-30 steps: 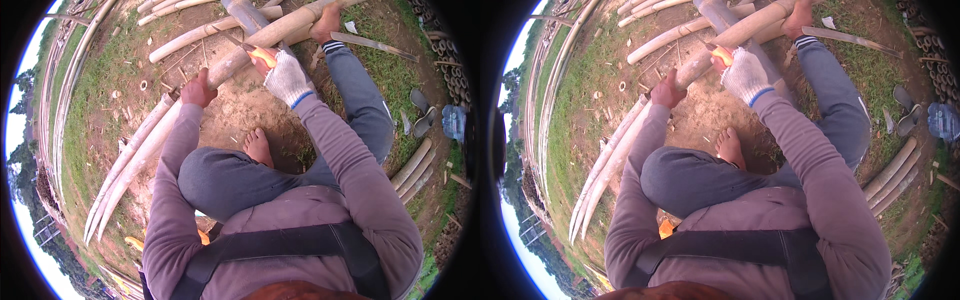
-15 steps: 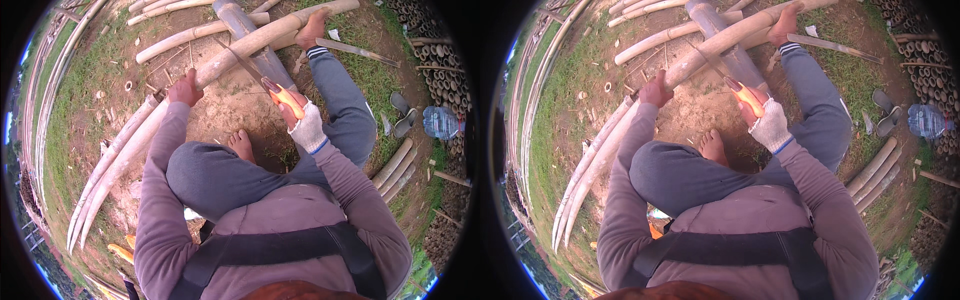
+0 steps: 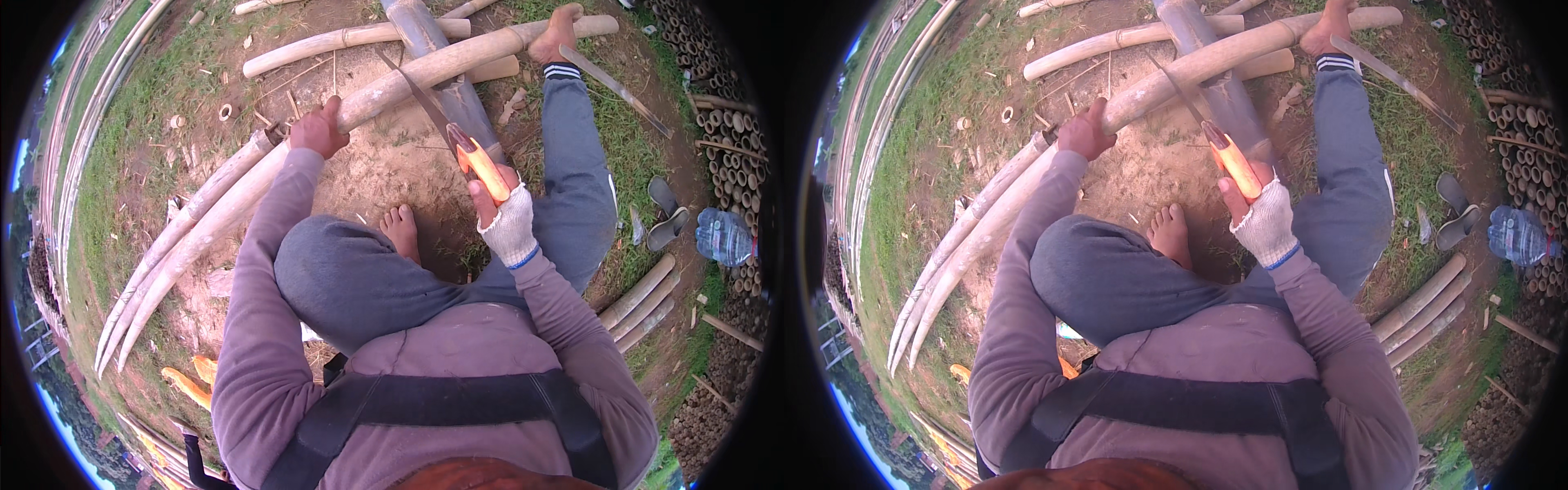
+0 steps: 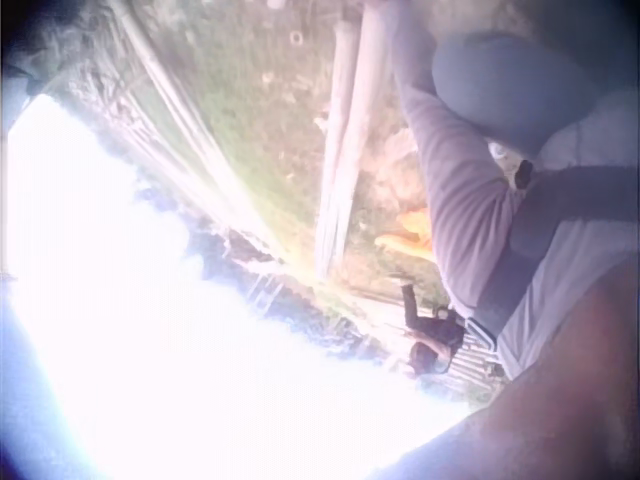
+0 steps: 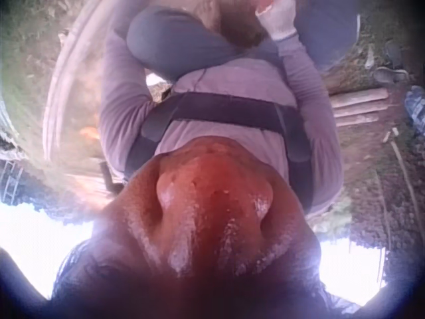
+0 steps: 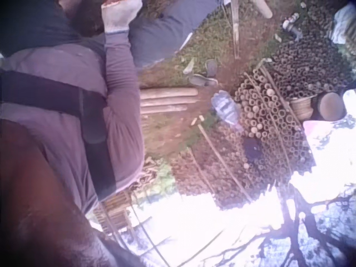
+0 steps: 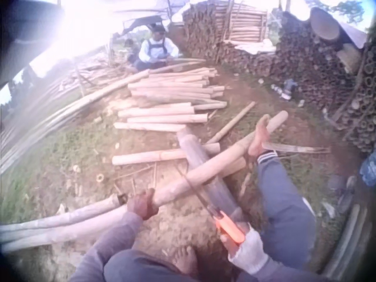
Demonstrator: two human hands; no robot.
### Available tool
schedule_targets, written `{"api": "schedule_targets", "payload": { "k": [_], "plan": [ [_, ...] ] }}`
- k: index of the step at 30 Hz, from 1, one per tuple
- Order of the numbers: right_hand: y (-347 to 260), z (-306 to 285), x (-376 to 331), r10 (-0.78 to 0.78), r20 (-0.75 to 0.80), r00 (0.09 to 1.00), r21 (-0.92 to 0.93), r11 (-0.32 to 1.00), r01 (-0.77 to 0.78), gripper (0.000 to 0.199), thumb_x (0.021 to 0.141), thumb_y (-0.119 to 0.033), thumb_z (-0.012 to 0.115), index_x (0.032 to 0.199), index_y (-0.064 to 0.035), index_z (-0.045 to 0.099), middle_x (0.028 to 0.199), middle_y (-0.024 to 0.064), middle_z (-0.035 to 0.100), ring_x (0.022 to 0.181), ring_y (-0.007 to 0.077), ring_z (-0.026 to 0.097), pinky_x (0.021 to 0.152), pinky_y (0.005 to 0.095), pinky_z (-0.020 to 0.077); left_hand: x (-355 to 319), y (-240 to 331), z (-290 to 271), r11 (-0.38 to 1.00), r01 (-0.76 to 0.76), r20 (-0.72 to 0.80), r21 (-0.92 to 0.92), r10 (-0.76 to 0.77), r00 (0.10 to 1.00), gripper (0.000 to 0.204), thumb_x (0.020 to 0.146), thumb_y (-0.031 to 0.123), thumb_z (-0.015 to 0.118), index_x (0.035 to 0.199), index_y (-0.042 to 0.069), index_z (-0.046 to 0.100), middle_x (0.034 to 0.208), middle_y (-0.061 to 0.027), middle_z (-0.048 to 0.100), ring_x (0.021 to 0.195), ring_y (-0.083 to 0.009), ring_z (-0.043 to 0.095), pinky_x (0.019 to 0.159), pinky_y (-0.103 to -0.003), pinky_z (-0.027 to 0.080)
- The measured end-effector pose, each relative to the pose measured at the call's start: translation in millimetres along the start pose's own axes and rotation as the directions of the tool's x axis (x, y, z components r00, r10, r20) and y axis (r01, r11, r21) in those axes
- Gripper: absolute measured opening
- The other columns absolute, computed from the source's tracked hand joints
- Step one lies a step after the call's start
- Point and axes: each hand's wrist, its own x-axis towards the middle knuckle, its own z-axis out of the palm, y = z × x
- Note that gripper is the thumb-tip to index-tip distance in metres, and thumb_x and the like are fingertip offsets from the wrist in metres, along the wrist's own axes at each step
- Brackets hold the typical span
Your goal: The person sits on the ground and uses a hand saw to cut bamboo poles into shorter sections. They position each pole, saw through it, and place the cut pieces aside.
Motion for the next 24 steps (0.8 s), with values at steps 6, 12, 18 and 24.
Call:
{"api": "schedule_targets", "payload": {
  "k": [6, 12, 18, 24],
  "plan": [
    [-55, -63, -21, -0.139, 0.106, 0.985, -0.211, 0.965, 0.159, 0.022, 0.101, -0.013, 0.078, 0.114, 0.0044, 0.074, 0.085, 0.0166, 0.069, 0.067, 0.0297, 0.068, 0.062, 0.0402, 0.0512, -10, -8, 2, 1.000, 0.006, -0.009, -0.026, -0.006, 1.000, 0.070, 0.084, 0.039, 0.089, 0.140, 0.019, 0.052, 0.127, -0.0222, 0.072, 0.115, -0.0424, 0.076, 0.097, -0.052, 0.062],
    [-10, -8, 52, -0.082, 0.068, 0.994, -0.242, 0.965, 0.096, 0.030, 0.102, -0.025, 0.080, 0.105, 0.0043, 0.075, 0.076, 0.0204, 0.071, 0.068, 0.0386, 0.073, 0.063, 0.0439, 0.0559, -5, 0, -3, 0.999, 0.035, 0.044, -0.010, -0.035, 0.998, 0.076, 0.085, 0.040, 0.088, 0.147, 0.020, 0.051, 0.127, -0.0210, 0.074, 0.113, -0.0423, 0.077, 0.097, -0.054, 0.062],
    [17, 62, 119, -0.116, -0.057, 0.992, -0.350, 0.932, 0.089, 0.048, 0.099, -0.041, 0.080, 0.090, 0.0048, 0.069, 0.074, 0.0283, 0.069, 0.074, 0.0479, 0.074, 0.064, 0.0494, 0.0569, 1, 5, -6, 1.000, 0.003, 0.002, 0.007, -0.003, 1.000, 0.083, 0.083, 0.039, 0.090, 0.153, 0.021, 0.050, 0.126, -0.0204, 0.075, 0.112, -0.0432, 0.077, 0.095, -0.053, 0.063],
    [-40, -68, -38, -0.120, 0.118, 0.986, -0.257, 0.955, 0.147, 0.021, 0.098, -0.013, 0.081, 0.112, 0.0018, 0.076, 0.075, 0.0166, 0.066, 0.063, 0.0365, 0.066, 0.061, 0.0407, 0.0540, -10, -8, 1, 1.000, 0.022, 0.004, 0.002, -0.022, 1.000, 0.082, 0.082, 0.040, 0.087, 0.154, 0.022, 0.051, 0.123, -0.0224, 0.076, 0.108, -0.0424, 0.078, 0.091, -0.054, 0.063]
  ]
}}
